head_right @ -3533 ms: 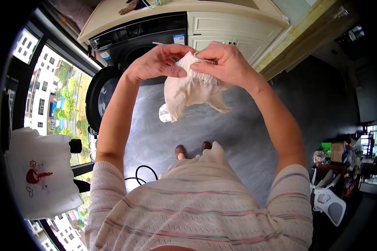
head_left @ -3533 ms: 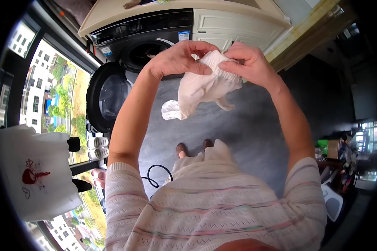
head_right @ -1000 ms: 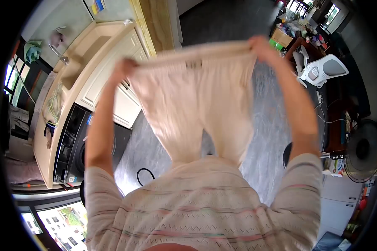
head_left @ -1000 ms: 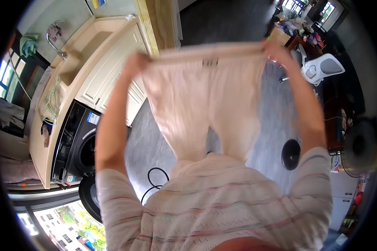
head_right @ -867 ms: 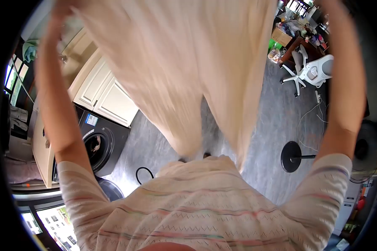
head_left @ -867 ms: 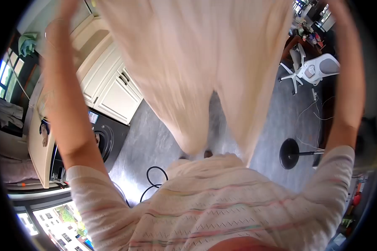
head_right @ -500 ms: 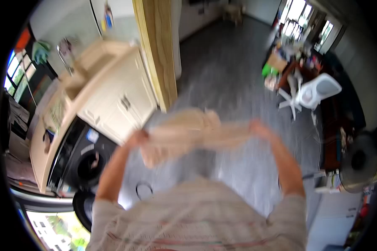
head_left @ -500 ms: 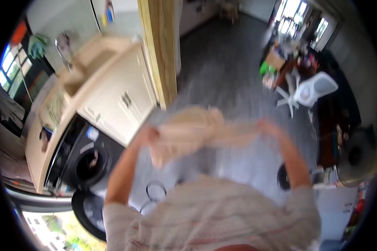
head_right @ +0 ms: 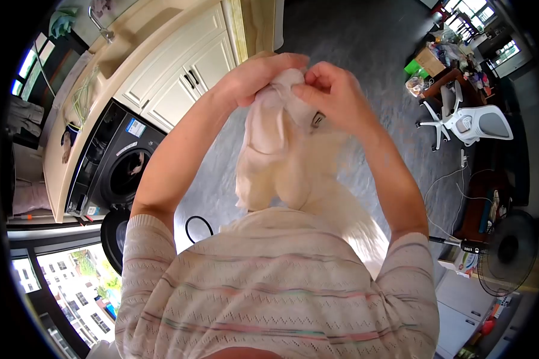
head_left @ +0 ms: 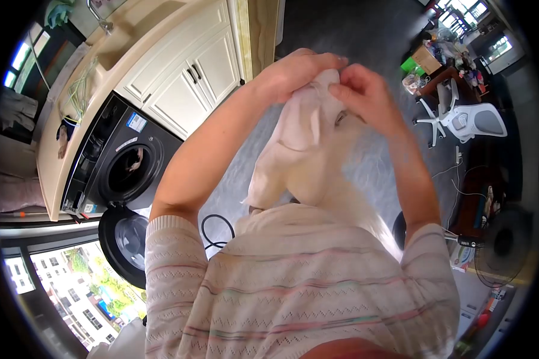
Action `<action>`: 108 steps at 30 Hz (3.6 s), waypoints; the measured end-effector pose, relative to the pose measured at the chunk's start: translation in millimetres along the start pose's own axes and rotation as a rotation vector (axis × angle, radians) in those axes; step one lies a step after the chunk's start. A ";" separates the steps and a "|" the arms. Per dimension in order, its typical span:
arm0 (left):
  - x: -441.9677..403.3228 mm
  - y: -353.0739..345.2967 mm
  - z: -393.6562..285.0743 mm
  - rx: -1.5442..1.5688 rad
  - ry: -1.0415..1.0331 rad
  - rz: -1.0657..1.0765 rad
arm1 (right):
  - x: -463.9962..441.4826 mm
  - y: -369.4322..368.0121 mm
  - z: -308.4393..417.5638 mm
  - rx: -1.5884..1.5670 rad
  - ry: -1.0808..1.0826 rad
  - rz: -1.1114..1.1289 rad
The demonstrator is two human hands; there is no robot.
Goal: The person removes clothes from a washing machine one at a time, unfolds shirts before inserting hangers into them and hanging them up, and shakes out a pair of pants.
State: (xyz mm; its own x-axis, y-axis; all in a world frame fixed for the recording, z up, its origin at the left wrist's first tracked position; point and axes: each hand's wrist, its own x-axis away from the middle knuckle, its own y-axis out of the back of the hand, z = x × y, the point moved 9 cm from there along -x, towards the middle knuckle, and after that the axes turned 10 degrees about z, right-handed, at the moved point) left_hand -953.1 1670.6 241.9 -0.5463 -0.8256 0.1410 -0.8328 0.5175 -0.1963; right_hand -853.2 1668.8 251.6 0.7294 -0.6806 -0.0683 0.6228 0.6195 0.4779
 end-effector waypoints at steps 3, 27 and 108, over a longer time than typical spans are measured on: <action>-13.2 9.8 22.2 0.126 -0.022 0.100 | -10.5 -11.2 -31.9 -0.253 -0.122 0.116; 5.9 83.5 34.0 -0.224 -0.096 -0.128 | -27.7 84.7 -96.8 -0.243 -0.200 -0.382; 63.8 101.0 11.9 -0.103 -0.077 -0.092 | -43.4 50.4 -69.9 0.025 0.116 0.012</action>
State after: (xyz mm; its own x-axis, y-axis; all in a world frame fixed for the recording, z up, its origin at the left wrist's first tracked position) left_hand -1071.0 1667.5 219.6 -0.4624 -0.8833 0.0777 -0.8858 0.4562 -0.0849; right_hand -833.7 1756.9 217.4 0.7657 -0.6222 -0.1628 0.6074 0.6163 0.5012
